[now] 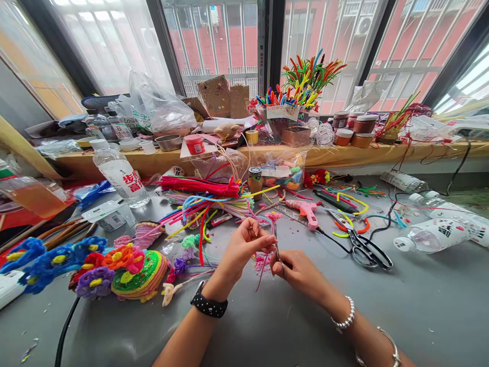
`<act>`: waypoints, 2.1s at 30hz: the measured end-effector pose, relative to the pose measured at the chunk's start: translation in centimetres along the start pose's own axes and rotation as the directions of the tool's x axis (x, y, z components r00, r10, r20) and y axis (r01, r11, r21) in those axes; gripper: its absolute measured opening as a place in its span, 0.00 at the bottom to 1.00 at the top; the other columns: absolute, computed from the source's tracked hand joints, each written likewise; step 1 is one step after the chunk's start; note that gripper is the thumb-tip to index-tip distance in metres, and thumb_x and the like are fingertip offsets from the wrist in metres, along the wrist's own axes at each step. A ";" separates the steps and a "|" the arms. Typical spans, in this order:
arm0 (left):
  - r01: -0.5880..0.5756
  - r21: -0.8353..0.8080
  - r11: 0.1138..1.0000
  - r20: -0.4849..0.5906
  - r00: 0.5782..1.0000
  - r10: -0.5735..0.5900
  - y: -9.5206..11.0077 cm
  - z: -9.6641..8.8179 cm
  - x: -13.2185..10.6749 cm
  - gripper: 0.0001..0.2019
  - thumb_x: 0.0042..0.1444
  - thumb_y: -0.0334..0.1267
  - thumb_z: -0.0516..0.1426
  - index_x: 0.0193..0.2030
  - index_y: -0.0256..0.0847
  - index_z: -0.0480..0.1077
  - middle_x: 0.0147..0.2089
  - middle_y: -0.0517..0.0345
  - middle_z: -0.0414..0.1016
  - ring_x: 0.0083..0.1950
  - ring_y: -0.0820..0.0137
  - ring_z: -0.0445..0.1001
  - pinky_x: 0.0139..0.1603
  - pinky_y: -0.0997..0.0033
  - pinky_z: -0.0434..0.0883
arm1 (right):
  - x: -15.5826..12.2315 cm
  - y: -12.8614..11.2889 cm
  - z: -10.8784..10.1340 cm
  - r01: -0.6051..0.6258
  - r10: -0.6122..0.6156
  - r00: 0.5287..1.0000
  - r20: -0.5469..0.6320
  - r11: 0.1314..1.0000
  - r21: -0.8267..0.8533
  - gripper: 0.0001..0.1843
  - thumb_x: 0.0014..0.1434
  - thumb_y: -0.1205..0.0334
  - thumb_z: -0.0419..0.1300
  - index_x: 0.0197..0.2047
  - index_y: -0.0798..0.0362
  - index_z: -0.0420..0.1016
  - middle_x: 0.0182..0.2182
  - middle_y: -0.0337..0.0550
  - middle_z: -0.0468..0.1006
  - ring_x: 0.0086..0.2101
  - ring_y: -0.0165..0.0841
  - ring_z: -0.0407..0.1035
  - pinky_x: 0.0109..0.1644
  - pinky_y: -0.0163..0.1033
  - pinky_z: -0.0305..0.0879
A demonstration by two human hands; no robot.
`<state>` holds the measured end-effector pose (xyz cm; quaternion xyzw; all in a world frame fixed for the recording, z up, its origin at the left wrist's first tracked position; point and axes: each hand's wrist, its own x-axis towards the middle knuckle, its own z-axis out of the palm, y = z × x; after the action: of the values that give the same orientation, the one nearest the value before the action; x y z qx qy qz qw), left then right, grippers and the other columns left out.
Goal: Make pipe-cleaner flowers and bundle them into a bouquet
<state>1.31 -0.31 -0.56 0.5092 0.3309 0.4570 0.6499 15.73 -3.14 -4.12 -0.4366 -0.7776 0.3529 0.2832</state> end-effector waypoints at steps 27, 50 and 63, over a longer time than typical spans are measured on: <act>0.065 -0.021 0.998 -0.017 0.998 -0.065 0.2 -0.1 0.2 0.19 0.39 0.37 0.61 0.23 0.40 0.49 0.22 0.64 0.69 0.21 0.78 0.68 0.21 0.80 0.61 | 0.2 0.0 0.0 -0.030 0.025 0.990 -0.139 0.999 -0.034 0.28 0.55 0.45 0.44 0.13 0.55 0.62 0.13 0.36 0.65 0.18 0.25 0.59 0.25 0.29 0.54; 0.041 -0.019 0.999 0.017 0.999 -0.041 0.1 0.0 0.1 0.17 0.42 0.34 0.59 0.24 0.40 0.49 0.22 0.66 0.68 0.22 0.79 0.67 0.22 0.81 0.61 | 0.2 0.0 -0.1 -0.012 0.012 0.994 -0.105 1.000 -0.001 0.28 0.55 0.45 0.42 0.16 0.55 0.63 0.14 0.35 0.64 0.19 0.25 0.59 0.24 0.28 0.52; 0.074 -0.039 0.996 -0.005 0.997 -0.075 0.2 -0.1 0.1 0.16 0.44 0.34 0.58 0.24 0.40 0.50 0.24 0.63 0.70 0.23 0.79 0.70 0.24 0.81 0.63 | 0.2 0.1 -0.1 -0.027 0.020 0.986 -0.167 0.999 -0.041 0.28 0.56 0.47 0.43 0.13 0.55 0.61 0.13 0.35 0.64 0.19 0.24 0.59 0.26 0.28 0.51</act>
<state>1.18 -0.15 -0.42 0.4822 0.3429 0.4406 0.6752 15.76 -2.92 -4.14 -0.4797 -0.7535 0.3016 0.3335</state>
